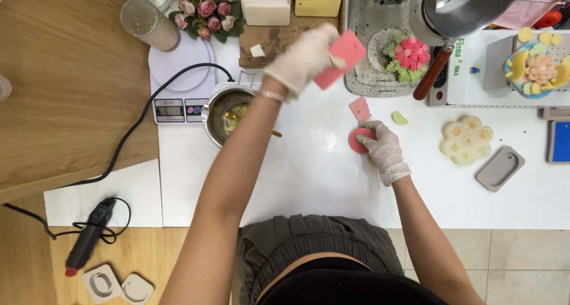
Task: The recorder is seen melting wax and preparing it for candle making.
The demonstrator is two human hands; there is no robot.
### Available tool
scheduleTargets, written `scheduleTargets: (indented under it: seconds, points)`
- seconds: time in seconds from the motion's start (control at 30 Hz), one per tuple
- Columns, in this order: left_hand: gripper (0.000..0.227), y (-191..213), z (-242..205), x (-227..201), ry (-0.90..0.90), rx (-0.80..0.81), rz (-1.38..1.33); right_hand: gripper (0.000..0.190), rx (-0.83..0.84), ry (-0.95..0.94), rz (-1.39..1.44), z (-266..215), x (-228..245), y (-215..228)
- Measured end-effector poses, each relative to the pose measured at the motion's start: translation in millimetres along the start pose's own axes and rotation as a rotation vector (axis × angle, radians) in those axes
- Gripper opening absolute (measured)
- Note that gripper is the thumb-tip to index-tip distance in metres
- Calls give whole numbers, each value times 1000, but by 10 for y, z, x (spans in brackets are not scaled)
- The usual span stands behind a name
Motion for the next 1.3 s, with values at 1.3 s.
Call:
scheduleTargets:
  seconds: [1.3]
  points:
    - [58, -535, 1511, 1752, 466, -807, -1766, 30, -205, 86, 608, -33, -354, 247]
Point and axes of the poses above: each hand's wrist, its own z-axis towards the middle knuckle, its own y-axis out of the back of the hand, x = y × z, the point moved 9 cm from there along z, towards the middle knuckle, and after that the axes turned 3 degrees about -z, right-handed, at the moved point
